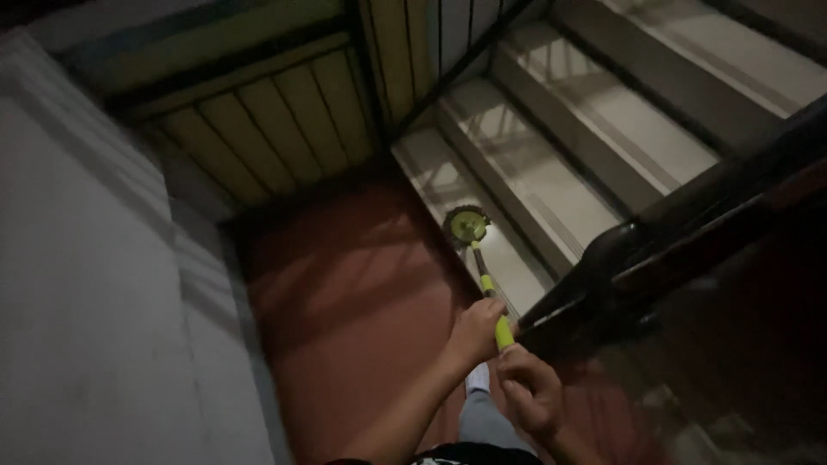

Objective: Mopping a set of stairs with a spin mop.

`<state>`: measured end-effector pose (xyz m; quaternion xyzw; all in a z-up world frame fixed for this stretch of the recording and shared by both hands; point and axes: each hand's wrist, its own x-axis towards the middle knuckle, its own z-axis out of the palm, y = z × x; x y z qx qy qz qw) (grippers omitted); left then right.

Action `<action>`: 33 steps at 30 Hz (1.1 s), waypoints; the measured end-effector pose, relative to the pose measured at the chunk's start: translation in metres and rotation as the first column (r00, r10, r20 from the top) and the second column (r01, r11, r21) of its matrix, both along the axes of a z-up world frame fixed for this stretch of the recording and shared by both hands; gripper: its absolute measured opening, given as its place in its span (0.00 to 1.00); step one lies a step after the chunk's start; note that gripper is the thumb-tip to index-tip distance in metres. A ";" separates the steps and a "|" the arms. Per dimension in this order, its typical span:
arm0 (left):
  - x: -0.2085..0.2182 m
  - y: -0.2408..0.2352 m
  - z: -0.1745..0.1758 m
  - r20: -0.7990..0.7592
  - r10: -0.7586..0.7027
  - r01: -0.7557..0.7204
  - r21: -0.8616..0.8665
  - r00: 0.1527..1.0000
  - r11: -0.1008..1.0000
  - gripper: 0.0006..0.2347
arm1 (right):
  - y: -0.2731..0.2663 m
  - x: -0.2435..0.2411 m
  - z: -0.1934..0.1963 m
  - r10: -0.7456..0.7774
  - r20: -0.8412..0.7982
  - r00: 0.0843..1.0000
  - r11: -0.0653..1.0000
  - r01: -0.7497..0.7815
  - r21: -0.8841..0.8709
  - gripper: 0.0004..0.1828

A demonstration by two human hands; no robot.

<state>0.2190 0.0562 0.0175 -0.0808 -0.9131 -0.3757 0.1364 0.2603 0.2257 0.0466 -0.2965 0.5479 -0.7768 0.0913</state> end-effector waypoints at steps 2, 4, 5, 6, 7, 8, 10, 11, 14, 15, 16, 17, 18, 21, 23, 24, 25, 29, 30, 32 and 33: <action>-0.030 -0.007 -0.014 -0.054 -0.001 0.000 -0.009 0.999 1.000 0.12 | -0.003 -0.037 -0.020 0.007 -0.026 1.000 1.000 -0.007 -0.009 0.06; -0.059 -0.017 -0.034 0.060 0.051 -0.050 -0.007 0.997 0.999 0.10 | -0.008 -0.073 -0.037 0.026 -0.042 0.999 0.999 -0.024 0.047 0.11; -0.075 -0.020 -0.041 0.059 0.049 -0.048 -0.007 0.997 0.999 0.10 | -0.012 -0.089 -0.045 0.024 -0.043 0.999 0.999 -0.022 0.047 0.11; -0.092 -0.024 -0.048 0.061 0.076 -0.077 0.007 0.995 0.997 0.10 | -0.016 -0.107 -0.054 0.014 -0.018 1.000 0.998 -0.013 0.055 0.12; -0.106 -0.028 -0.055 0.068 0.106 -0.108 0.025 0.992 0.994 0.11 | -0.019 -0.121 -0.062 0.006 0.011 1.000 0.998 -0.007 0.066 0.14; -0.123 -0.034 -0.061 0.072 0.106 -0.108 0.029 0.992 0.994 0.11 | -0.024 -0.140 -0.064 0.007 0.015 1.000 0.997 -0.008 0.070 0.14; -0.155 -0.051 -0.074 0.053 0.122 -0.118 -0.082 0.991 0.990 0.15 | -0.036 -0.176 -0.068 0.002 0.012 1.000 0.993 -0.004 0.117 0.14; -0.171 -0.060 -0.076 0.056 0.126 -0.121 -0.084 0.990 0.989 0.15 | -0.048 -0.197 -0.067 0.006 0.016 1.000 0.993 -0.008 0.115 0.14; -0.207 -0.078 -0.085 -0.042 0.158 -0.161 -0.105 0.987 0.981 0.15 | -0.074 -0.242 -0.077 0.041 -0.033 0.999 0.984 -0.035 0.177 0.12; -0.222 -0.087 -0.079 0.129 0.199 -0.183 -0.127 0.971 0.975 0.18 | -0.085 -0.257 -0.080 0.063 -0.055 0.997 0.980 -0.052 0.193 0.11; -0.236 -0.097 -0.072 0.294 0.237 -0.199 -0.151 0.926 0.968 0.20 | -0.096 -0.271 -0.083 0.085 -0.076 0.993 0.975 -0.068 0.210 0.11; -0.242 -0.102 -0.079 0.290 0.244 -0.209 -0.148 0.925 0.967 0.20 | -0.103 -0.279 -0.089 0.094 -0.081 0.992 0.974 -0.075 0.212 0.11; -0.248 -0.108 -0.086 0.351 0.259 -0.225 -0.135 0.900 0.965 0.27 | -0.110 -0.287 -0.096 0.098 -0.059 0.993 0.976 -0.085 0.198 0.12; -0.267 -0.126 -0.095 0.467 0.280 -0.255 -0.116 0.839 0.960 0.41 | -0.134 -0.313 -0.097 0.069 -0.057 0.996 0.983 -0.058 0.177 0.13; -0.272 -0.127 -0.111 0.535 0.281 -0.262 -0.113 0.797 0.958 0.46 | -0.136 -0.314 -0.096 0.030 -0.060 0.998 0.985 -0.020 0.169 0.13; -0.276 -0.129 -0.121 0.430 0.252 -0.258 -0.044 0.867 0.965 0.45 | -0.136 -0.312 -0.093 0.000 -0.108 0.994 0.983 0.020 0.182 0.12; -0.280 -0.131 -0.128 0.313 0.225 -0.244 0.022 0.923 0.970 0.43 | -0.137 -0.309 -0.088 -0.035 -0.157 0.987 0.980 0.065 0.191 0.11; -0.303 -0.139 -0.150 0.350 0.116 -0.110 -0.039 0.930 0.993 0.31 | -0.133 -0.312 -0.081 -0.092 -0.202 0.975 0.968 0.135 0.209 0.13; -0.313 -0.143 -0.161 0.302 0.060 -0.047 -0.050 0.952 0.998 0.30 | -0.135 -0.318 -0.078 -0.098 -0.185 0.978 0.967 0.138 0.214 0.14; -0.314 -0.144 -0.164 0.264 -0.005 0.021 -0.057 0.964 0.998 0.30 | -0.133 -0.316 -0.074 -0.108 -0.158 0.981 0.964 0.142 0.226 0.14; -0.309 -0.143 -0.154 0.226 -0.036 0.031 0.025 0.973 0.999 0.31 | -0.132 -0.313 -0.071 -0.103 -0.145 0.984 0.964 0.135 0.231 0.13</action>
